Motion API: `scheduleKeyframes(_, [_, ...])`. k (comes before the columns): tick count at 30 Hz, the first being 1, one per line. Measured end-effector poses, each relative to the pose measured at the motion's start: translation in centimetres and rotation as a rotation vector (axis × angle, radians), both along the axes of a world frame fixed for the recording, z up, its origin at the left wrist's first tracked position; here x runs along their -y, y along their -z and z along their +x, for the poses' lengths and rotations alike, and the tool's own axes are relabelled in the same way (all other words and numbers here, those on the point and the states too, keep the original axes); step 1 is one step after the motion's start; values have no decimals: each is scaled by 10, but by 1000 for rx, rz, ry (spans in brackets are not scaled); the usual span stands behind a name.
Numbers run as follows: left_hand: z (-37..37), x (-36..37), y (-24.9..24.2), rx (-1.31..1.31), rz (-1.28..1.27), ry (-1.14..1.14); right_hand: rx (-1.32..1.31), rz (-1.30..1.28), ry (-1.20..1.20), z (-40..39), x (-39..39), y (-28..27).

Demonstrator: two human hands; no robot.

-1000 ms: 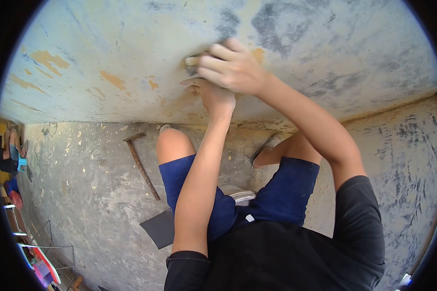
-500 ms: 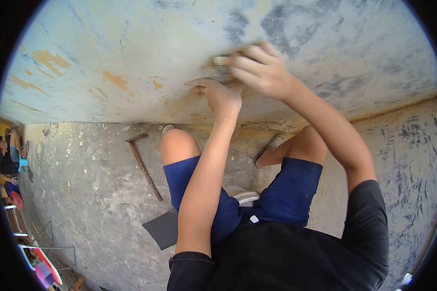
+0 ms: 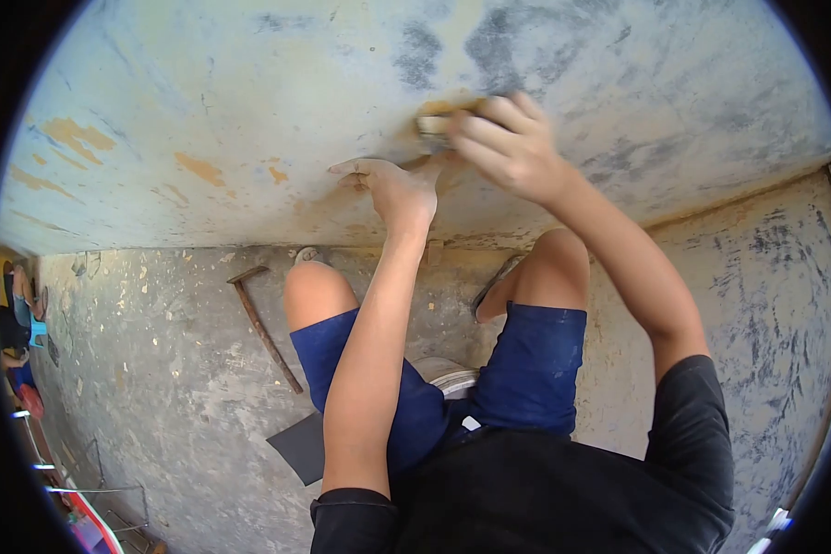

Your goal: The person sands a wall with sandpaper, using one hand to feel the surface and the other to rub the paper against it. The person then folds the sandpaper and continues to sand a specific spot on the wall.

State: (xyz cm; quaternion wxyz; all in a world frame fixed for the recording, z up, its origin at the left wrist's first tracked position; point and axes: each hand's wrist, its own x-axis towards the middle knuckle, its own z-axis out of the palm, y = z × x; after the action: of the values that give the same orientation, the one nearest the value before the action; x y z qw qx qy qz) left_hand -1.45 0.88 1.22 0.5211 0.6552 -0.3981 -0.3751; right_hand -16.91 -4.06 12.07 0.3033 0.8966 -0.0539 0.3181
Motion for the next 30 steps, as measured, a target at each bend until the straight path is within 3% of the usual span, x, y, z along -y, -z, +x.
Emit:
scheduleKeyframes(1, [2, 4, 7, -33, -38, 117, 9, 16, -47, 20, 7, 10])
scheduleKeyframes(3, [-6, 19, 27, 289, -295, -82, 2, 9, -118, 65, 7, 19])
scheduleKeyframes(5, [-7, 21, 22, 389, -448, -180, -7, -3, -121, 77, 7, 22])
scheduleKeyframes(7, [-3, 12, 8, 280, -327, -33, -50, -34, -124, 62, 4, 14])
scheduleKeyframes(10, [-5, 6, 15, 77, -158, -76, -65, -73, 18, -14, 1, 4])
scheduleKeyframes(13, [-11, 0, -1, 127, -100, -156, -40, -110, 94, -54, -1, -1])
scheduleKeyframes(15, [-10, 0, 0, 157, -63, -191, -25, -105, 95, -45, -2, -8])
scheduleKeyframes(19, [-7, 7, 8, 146, -214, -86, 31, -42, -62, 43, 7, 6])
scheduleKeyframes(22, [-8, 12, 12, 174, -271, -130, 16, -34, -23, 61, 4, 11])
scheduleKeyframes(24, [-6, 15, 33, 64, -279, -79, -12, -64, -14, 27, 2, 1])
scheduleKeyframes(26, [-5, 9, 21, 39, -134, -48, -1, -109, 45, -25, 1, -4])
scheduleKeyframes(28, [-12, 7, 12, 164, 40, -162, 8, -142, 82, -57, -1, -9])
scheduleKeyframes(30, [-11, 7, 14, 36, -35, -95, 36, -156, 132, -69, -2, -10])
